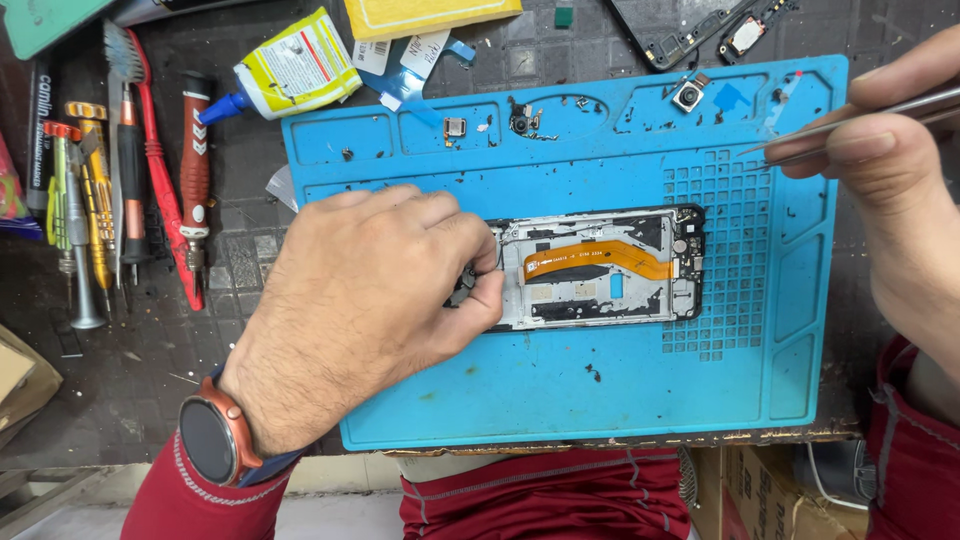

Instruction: The person works on a disassembled smartphone on a blue silicone repair mat, using tweezers to position and press a small component and orange flex cable into the phone's midframe. They lift and reorient the phone frame, manipulate connectors along its edge, and press parts into place by hand and with the tweezers.

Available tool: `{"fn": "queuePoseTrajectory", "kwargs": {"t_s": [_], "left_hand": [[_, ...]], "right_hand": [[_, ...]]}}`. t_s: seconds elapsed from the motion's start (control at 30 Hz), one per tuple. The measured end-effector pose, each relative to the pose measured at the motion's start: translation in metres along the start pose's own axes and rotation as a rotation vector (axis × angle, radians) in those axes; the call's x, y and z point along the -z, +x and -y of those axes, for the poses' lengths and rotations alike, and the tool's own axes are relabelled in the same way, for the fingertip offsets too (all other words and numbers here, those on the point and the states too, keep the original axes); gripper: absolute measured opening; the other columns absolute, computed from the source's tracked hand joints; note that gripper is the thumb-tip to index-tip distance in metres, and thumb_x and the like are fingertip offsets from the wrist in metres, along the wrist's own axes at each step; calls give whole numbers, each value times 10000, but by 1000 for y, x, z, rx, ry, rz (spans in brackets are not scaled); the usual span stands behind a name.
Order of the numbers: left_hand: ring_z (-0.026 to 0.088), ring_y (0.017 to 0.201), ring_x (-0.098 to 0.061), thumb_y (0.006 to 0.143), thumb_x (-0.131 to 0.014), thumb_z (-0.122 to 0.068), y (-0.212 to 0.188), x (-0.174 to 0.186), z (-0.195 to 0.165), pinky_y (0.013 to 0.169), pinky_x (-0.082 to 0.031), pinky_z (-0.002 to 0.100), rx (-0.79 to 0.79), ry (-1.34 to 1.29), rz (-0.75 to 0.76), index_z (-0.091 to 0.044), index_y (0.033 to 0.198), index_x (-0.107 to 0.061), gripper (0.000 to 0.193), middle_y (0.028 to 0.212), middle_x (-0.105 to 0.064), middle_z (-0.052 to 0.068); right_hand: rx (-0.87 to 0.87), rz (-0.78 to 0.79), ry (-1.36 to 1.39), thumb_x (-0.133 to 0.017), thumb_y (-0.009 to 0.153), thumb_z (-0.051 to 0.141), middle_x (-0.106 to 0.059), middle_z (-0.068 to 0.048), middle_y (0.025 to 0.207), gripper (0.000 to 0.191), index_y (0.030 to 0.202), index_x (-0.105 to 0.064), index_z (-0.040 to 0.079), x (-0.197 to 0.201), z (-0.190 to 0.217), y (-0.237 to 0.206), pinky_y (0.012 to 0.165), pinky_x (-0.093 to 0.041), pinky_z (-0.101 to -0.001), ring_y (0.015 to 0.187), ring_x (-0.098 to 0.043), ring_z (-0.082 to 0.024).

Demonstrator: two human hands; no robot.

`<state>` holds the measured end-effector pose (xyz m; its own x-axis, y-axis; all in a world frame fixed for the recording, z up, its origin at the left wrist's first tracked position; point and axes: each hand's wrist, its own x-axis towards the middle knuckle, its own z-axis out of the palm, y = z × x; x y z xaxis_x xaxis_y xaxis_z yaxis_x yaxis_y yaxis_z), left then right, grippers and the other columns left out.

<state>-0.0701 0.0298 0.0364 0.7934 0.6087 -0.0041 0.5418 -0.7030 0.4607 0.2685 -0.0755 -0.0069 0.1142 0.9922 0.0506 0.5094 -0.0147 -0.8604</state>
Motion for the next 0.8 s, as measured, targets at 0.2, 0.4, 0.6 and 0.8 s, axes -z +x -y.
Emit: {"fn": "queuePoseTrajectory", "kwargs": {"t_s": [0.2, 0.4, 0.6, 0.8], "left_hand": [[274, 738, -651, 852, -742, -297, 1, -1, 0, 622, -514, 421, -1, 12, -2, -87, 787, -687, 227, 710, -627, 63], [270, 739, -655, 848, -745, -295, 1, -2, 3, 628, -520, 419, 1, 9, -12, -88, 788, -690, 222, 719, -634, 61], [256, 739, -660, 847, -752, -296, 1, -3, 3, 624, -521, 410, 3, 9, -15, -90, 798, -693, 220, 723, -637, 52], [231, 724, -650, 832, -772, -281, 1, 1, 4, 609, -508, 390, -3, -23, -42, -97, 800, -678, 210, 708, -620, 27]], "right_hand": [[-56, 25, -41, -582, 1197, 233, -700, -139, 1011, 264, 1271, -501, -8, 0, 15, 6, 921, -620, -294, 959, -735, -179], [-106, 7, -89, -719, 1015, 155, -709, -130, 988, 268, 1161, -557, 0, -15, 37, 6, 884, -615, -306, 958, -741, -185], [-113, 6, -137, -772, 991, 110, -708, -122, 1019, 260, 1127, -582, -4, -22, 53, 3, 904, -571, -266, 966, -715, -158], [-110, 9, -159, -766, 979, 106, -704, -111, 1009, 245, 1104, -587, -5, -22, 56, 3, 903, -565, -270, 973, -708, -150]]}}
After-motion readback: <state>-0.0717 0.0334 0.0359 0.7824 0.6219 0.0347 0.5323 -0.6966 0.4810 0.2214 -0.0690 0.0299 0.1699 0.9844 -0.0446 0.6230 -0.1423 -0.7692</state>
